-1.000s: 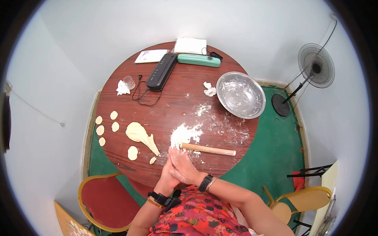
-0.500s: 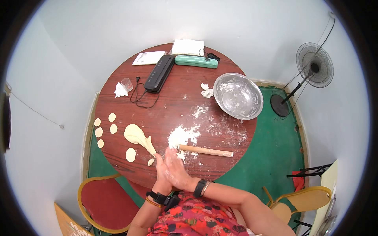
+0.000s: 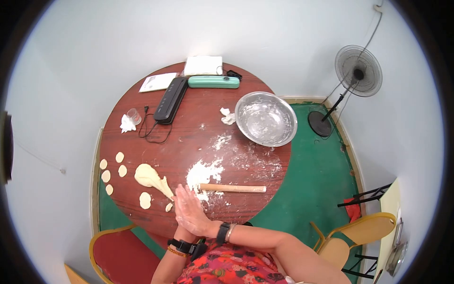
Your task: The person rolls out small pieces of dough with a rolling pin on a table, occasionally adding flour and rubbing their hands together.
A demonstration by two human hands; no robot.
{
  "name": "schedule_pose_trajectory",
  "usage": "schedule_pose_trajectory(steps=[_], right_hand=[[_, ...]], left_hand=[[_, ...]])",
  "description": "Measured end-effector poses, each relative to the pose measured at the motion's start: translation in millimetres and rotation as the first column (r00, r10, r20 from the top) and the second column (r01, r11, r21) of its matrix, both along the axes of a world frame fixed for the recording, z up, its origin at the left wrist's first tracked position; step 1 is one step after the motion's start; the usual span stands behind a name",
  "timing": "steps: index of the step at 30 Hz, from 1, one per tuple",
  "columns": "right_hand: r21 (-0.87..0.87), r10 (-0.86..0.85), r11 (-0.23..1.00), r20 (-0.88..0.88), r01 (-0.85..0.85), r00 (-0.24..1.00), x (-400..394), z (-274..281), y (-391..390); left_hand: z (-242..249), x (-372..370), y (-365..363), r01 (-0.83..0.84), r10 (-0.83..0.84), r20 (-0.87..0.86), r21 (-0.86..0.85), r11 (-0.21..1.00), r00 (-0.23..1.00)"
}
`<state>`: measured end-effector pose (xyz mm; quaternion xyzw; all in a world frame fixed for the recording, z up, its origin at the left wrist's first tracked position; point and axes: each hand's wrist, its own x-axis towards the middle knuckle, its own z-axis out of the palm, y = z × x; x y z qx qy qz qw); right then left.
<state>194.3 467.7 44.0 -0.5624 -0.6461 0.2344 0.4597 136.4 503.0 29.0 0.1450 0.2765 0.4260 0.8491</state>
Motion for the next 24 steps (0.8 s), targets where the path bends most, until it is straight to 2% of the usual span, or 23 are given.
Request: schedule_pose_trajectory(steps=[1,3,4,5,8,9,10,12,13,15,16,18,20,21,22,24], right_hand=[[-0.145,-0.066,0.987,0.045,0.072,0.997,-1,5,14],[-0.073,-0.086,0.994,0.006,0.086,0.996,14,4,25],[-0.032,-0.090,0.995,-0.011,0.090,0.996,22,1,30],[-0.067,-0.105,0.992,0.044,0.108,0.993,25,-9,29],[-0.101,-0.061,0.992,0.136,0.075,0.989,16,-35,8],[-0.111,-0.032,0.993,0.049,0.037,0.998,10,-19,-1],[-0.045,-0.009,0.999,0.058,0.012,0.998,7,-8,-3],[0.085,0.030,0.996,0.077,-0.037,0.997,2,11,0],[-0.167,0.039,0.986,0.192,-0.007,0.981,2,35,10],[-0.161,-0.049,0.985,0.072,0.060,0.996,16,22,27],[-0.159,-0.088,0.983,0.015,0.089,0.996,22,10,33],[-0.149,-0.074,0.985,0.091,0.087,0.993,24,-11,24],[-0.163,-0.047,0.984,0.158,0.073,0.986,15,-30,10],[-0.227,0.004,0.974,0.027,0.003,1.000,8,-10,0],[-0.165,0.010,0.986,0.039,-0.004,0.999,6,-3,-2],[-0.036,0.019,0.999,0.055,-0.017,0.998,-1,5,4]], left_hand=[[18,9,-1,-0.032,0.040,-0.037,0.194,0.981,0.999],[28,7,-4,0.040,-0.037,-0.045,0.069,0.997,0.998],[33,8,-2,0.084,-0.088,0.019,0.160,0.984,0.996],[40,9,1,0.119,-0.143,0.079,0.251,0.961,0.986],[28,-2,4,0.058,-0.048,0.169,-0.059,0.997,0.985],[7,-4,7,-0.018,0.026,0.035,-0.225,0.974,0.999],[6,-6,6,-0.038,0.034,-0.019,-0.259,0.965,0.999],[12,-5,2,-0.012,0.010,-0.011,-0.177,0.984,1.000],[18,-2,1,0.038,-0.036,0.038,-0.064,0.997,0.999],[26,3,2,0.118,-0.136,0.116,0.151,0.981,0.984],[28,1,3,0.135,-0.148,0.106,0.119,0.984,0.983],[28,-3,7,0.125,-0.128,0.085,0.039,0.991,0.988],[20,-6,12,0.051,-0.049,0.017,-0.120,0.991,0.999],[16,-8,15,0.006,-0.011,-0.021,-0.196,0.981,1.000],[16,-9,13,-0.014,0.003,-0.049,-0.232,0.973,0.999],[19,-6,10,-0.005,-0.001,-0.033,-0.167,0.986,0.999]])
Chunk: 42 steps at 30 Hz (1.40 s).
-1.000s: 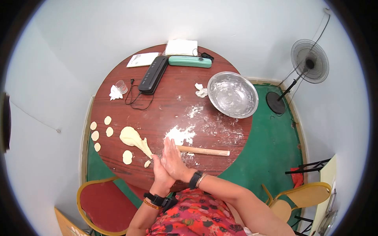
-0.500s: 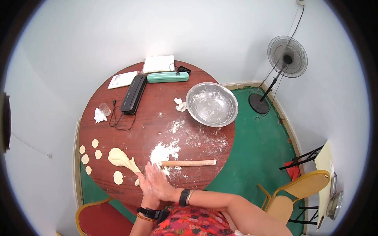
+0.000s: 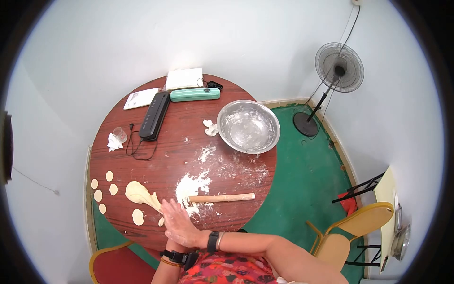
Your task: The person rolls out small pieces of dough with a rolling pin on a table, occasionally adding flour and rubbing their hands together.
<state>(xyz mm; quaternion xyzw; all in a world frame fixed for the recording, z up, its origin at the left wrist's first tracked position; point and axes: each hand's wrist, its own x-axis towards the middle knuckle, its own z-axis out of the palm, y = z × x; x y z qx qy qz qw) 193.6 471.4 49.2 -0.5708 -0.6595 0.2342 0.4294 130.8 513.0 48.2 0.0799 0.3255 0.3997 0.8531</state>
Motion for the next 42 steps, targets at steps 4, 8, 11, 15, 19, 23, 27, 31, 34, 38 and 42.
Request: schedule_pose_trajectory(steps=[4,8,11,15,19,23,27,31,34,38,42], right_hand=[[-0.087,-0.157,0.984,-0.020,0.155,0.987,20,0,36],[-0.128,-0.079,0.988,0.021,0.081,0.997,15,-21,10],[-0.071,-0.013,0.997,0.026,0.015,1.000,3,-2,2],[-0.100,-0.103,0.990,-0.027,0.099,0.994,20,-1,36],[-0.155,-0.072,0.985,0.002,0.071,0.997,24,-22,20],[-0.038,0.010,0.999,0.008,-0.010,1.000,6,-2,4],[-0.101,-0.129,0.987,-0.036,0.125,0.991,20,1,36],[-0.196,-0.055,0.979,0.010,0.056,0.998,21,-15,17],[-0.212,0.011,0.977,0.001,-0.011,1.000,12,0,5],[-0.160,-0.147,0.978,-0.063,0.135,0.987,17,-19,40],[-0.067,-0.090,0.996,-0.638,0.061,0.765,38,-4,37]], left_hand=[[12,11,0,0.070,-0.157,0.206,0.376,0.924,0.966],[21,10,10,-0.007,0.004,0.065,0.044,0.999,0.998],[9,22,12,-0.109,0.066,0.305,0.127,0.986,0.950],[-20,39,14,-0.235,-0.061,0.619,0.385,0.892,0.783],[20,8,6,0.059,-0.068,-0.078,-0.108,0.992,0.995],[10,5,9,0.037,-0.041,0.067,0.065,0.997,0.997],[-3,11,10,0.106,-0.170,0.160,0.344,0.933,0.973],[15,13,8,-0.035,0.033,0.097,0.017,0.999,0.995],[14,17,0,-0.070,0.077,-0.041,0.157,0.985,0.996],[8,15,7,0.118,-0.135,0.014,0.401,0.908,0.991],[3,7,9,0.137,-0.104,0.288,-0.096,0.986,0.952]])
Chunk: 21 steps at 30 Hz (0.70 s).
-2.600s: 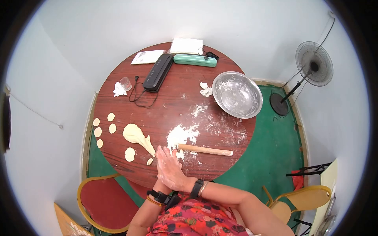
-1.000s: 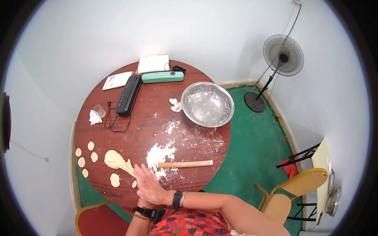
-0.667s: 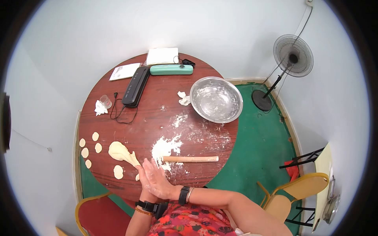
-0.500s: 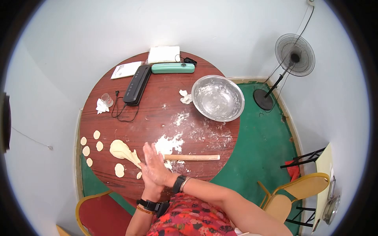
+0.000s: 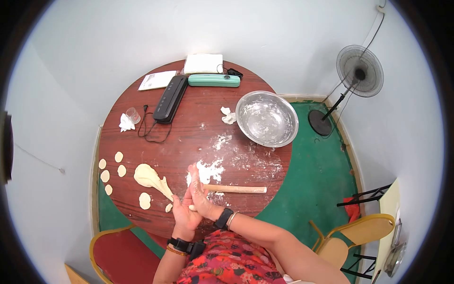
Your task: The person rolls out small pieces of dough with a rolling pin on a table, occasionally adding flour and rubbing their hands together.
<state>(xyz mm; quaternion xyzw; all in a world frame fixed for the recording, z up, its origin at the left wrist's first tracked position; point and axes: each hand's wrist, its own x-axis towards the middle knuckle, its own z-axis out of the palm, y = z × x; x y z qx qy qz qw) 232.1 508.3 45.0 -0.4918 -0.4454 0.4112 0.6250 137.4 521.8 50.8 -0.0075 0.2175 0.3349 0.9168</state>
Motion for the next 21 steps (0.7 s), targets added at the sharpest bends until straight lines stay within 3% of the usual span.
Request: schedule_pose_trajectory(steps=[3,6,8,9,12,13,15,17,19,21], right_hand=[[-0.020,0.009,1.000,-0.090,-0.011,0.996,9,2,-6],[-0.049,-0.022,0.999,-0.124,0.016,0.992,20,-10,-8],[-0.050,-0.041,0.998,-0.176,0.033,0.984,29,-18,-11],[-0.075,-0.065,0.996,-0.159,0.053,0.985,33,-13,-14],[-0.146,-0.141,0.978,0.068,0.150,0.988,48,-17,-23],[-0.144,-0.105,0.977,0.320,0.158,0.942,57,-27,-28],[-0.135,-0.014,0.976,0.743,0.171,0.669,77,-57,-39],[-0.204,0.068,0.956,0.851,0.208,0.521,84,-72,-53],[-0.224,0.108,0.942,0.907,0.249,0.407,91,-88,-62],[-0.201,0.098,0.938,0.936,0.283,0.339,98,-105,-66]], left_hand=[[-12,-4,1,0.037,-0.034,0.086,-0.033,0.999,0.996],[-44,-13,7,0.123,-0.111,0.371,-0.008,0.992,0.922],[-54,-14,4,0.119,-0.104,-0.110,0.134,0.984,0.988],[-57,-14,3,0.143,-0.067,-0.347,0.199,0.969,0.936],[-77,-27,4,0.286,-0.131,-0.542,0.212,0.934,0.830],[-78,-31,4,0.371,-0.157,-0.641,0.214,0.904,0.752],[-81,-38,2,0.530,-0.178,-0.810,0.184,0.828,0.559],[-126,-48,-3,0.648,-0.007,-0.908,0.293,0.703,0.419],[-141,-50,-8,0.720,0.233,-0.924,0.381,0.580,0.302],[-161,-50,-11,0.758,0.297,-0.918,0.387,0.525,0.262]])
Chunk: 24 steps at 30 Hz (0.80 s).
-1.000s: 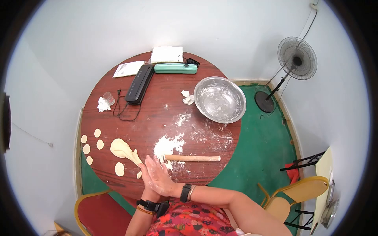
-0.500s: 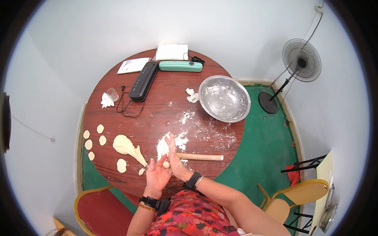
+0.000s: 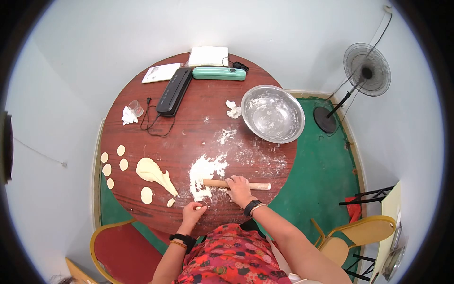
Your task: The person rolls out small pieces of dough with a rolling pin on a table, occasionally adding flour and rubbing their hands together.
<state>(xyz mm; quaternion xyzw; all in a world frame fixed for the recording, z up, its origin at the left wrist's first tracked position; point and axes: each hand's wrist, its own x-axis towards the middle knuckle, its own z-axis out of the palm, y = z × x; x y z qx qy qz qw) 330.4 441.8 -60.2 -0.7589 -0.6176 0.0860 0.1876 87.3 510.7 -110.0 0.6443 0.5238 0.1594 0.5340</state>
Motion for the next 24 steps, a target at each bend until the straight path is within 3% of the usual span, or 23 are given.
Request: schedule_pose_trajectory(steps=[1,4,7,10,13,14,18,24], right_hand=[[-0.014,-0.016,1.000,-0.023,0.016,1.000,3,-9,-2],[-0.008,-0.037,0.999,-0.047,0.037,0.998,10,-25,-3],[-0.005,0.008,1.000,-0.092,-0.008,0.996,14,-31,-4],[-0.022,0.057,0.998,-0.140,-0.060,0.989,11,-25,-8],[0.032,0.089,0.996,-0.180,-0.085,0.980,2,-24,-11],[0.038,0.098,0.995,-0.199,-0.092,0.975,-1,-24,-13],[0.055,0.111,0.993,-0.260,-0.100,0.959,-16,-14,-13],[0.055,0.178,0.984,-0.307,-0.170,0.935,-33,-10,-13]], left_hand=[[-9,-1,-2,0.017,-0.016,-0.028,0.039,0.999,0.999],[28,13,-6,-0.140,0.127,-0.068,-0.227,0.964,0.990],[13,5,-8,0.099,-0.030,-0.234,0.289,0.952,0.972],[13,3,-14,0.011,0.056,-0.179,0.350,0.937,0.982],[-4,-6,-13,-0.061,0.093,-0.121,0.246,0.967,0.988],[-8,-10,-15,-0.068,0.109,-0.135,0.278,0.958,0.985],[-20,-15,-16,-0.100,0.122,-0.162,0.141,0.985,0.979],[12,-14,-26,-0.188,0.211,-0.186,0.132,0.973,0.960]])
